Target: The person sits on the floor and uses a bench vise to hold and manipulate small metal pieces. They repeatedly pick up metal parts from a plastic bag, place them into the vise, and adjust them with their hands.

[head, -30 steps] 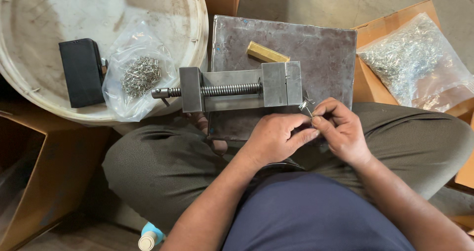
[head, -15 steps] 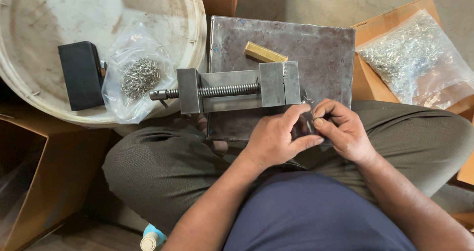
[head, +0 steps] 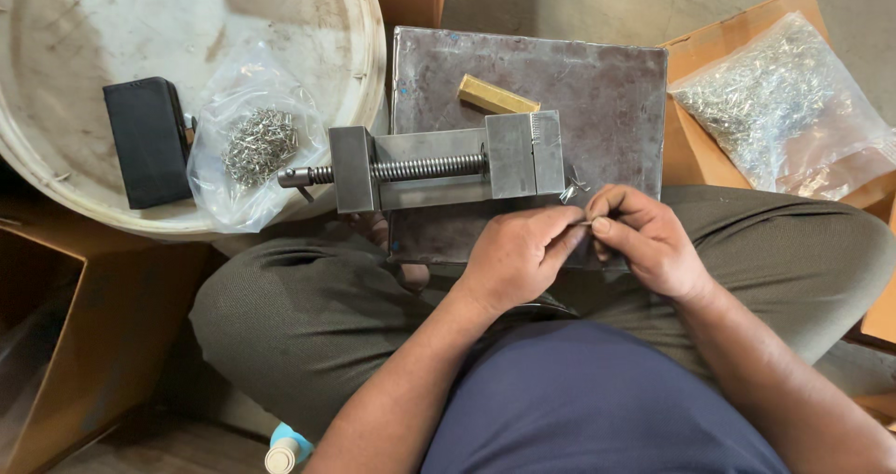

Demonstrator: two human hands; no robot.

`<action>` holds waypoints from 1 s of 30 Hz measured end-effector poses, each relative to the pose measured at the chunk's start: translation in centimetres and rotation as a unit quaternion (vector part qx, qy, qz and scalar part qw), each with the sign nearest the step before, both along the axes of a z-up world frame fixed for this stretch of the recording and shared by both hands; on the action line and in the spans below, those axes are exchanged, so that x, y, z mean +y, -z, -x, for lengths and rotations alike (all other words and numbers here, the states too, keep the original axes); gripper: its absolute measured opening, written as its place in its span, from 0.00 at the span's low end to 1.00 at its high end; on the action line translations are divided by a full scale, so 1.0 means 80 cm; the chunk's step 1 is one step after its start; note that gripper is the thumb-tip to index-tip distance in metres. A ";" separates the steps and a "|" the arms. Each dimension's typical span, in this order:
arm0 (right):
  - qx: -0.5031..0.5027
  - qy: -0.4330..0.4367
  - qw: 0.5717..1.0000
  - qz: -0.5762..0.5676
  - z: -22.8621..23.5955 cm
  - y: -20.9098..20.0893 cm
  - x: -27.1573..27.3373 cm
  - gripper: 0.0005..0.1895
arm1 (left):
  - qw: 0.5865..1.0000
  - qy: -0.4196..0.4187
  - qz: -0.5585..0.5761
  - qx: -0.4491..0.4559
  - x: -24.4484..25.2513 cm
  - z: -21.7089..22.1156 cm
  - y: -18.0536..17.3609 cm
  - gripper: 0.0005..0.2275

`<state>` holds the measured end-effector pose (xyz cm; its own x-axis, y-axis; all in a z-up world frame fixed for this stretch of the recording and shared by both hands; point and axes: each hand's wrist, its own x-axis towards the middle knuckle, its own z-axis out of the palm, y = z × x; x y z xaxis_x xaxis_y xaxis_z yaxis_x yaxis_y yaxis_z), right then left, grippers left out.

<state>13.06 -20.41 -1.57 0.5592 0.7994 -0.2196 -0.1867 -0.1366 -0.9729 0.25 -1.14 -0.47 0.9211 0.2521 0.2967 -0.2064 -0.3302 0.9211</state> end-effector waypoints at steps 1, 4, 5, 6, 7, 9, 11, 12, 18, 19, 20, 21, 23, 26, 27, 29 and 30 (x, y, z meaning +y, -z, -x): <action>0.002 -0.001 1.000 0.000 -0.003 0.001 0.002 0.05 | 1.000 0.001 0.006 0.006 0.001 -0.001 0.000 0.06; -0.016 0.012 1.000 0.005 -0.001 0.000 0.003 0.06 | 0.999 0.004 0.029 0.021 0.001 0.000 0.003 0.06; -0.040 0.022 0.999 0.006 0.003 0.000 0.002 0.07 | 0.999 0.003 0.036 0.019 0.000 0.001 0.005 0.06; -0.067 0.030 0.997 0.005 0.003 -0.002 0.005 0.08 | 0.999 0.000 0.040 0.013 0.001 0.000 0.006 0.06; -0.128 0.026 0.991 0.010 0.004 -0.005 0.006 0.07 | 0.999 0.002 0.042 0.017 0.001 0.000 0.006 0.05; -0.249 0.015 0.968 0.016 0.007 -0.013 0.010 0.06 | 0.999 0.002 0.041 0.021 0.001 0.001 0.007 0.05; -0.344 0.020 0.937 0.053 0.008 -0.027 0.014 0.05 | 0.999 -0.007 0.031 0.021 0.000 -0.001 0.004 0.05; -0.392 0.021 0.917 0.068 0.009 -0.032 0.018 0.05 | 0.999 -0.014 0.025 0.020 0.001 -0.001 0.002 0.05; -0.400 0.027 0.914 0.071 0.017 -0.051 0.038 0.04 | 0.999 -0.010 0.038 0.017 0.004 0.002 -0.004 0.06; -0.399 0.037 0.914 0.072 0.015 -0.055 0.041 0.05 | 0.998 -0.011 0.051 0.018 0.005 0.001 -0.004 0.08; -0.396 0.046 0.914 0.075 0.015 -0.060 0.044 0.05 | 0.998 -0.013 0.066 0.022 0.006 0.003 -0.003 0.09; -0.392 0.056 0.915 0.079 0.015 -0.066 0.047 0.06 | 0.996 -0.014 0.081 0.025 0.006 0.004 -0.002 0.11; -0.455 0.064 0.886 0.063 0.010 -0.080 0.056 0.05 | 0.998 -0.010 0.055 0.039 0.007 0.006 0.001 0.14; -0.525 0.051 0.848 0.047 -0.003 -0.103 0.080 0.05 | 0.999 0.001 0.024 0.047 0.007 0.003 0.002 0.15; -0.543 0.041 0.837 0.043 -0.006 -0.107 0.090 0.06 | 0.999 0.005 0.016 0.047 0.006 0.003 0.002 0.15; -0.541 0.024 0.840 0.041 -0.011 -0.113 0.115 0.05 | 0.999 0.012 0.025 0.042 0.007 0.003 0.002 0.14; -0.539 0.013 0.841 0.039 -0.012 -0.116 0.124 0.05 | 0.999 0.013 0.029 0.041 0.008 0.003 0.002 0.13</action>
<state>13.99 -10.51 7.73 0.4845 0.7903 0.3750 0.7944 -0.2179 -0.5670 0.00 -0.54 -0.65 0.9481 0.2418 0.2063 -0.1384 -0.2702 0.9528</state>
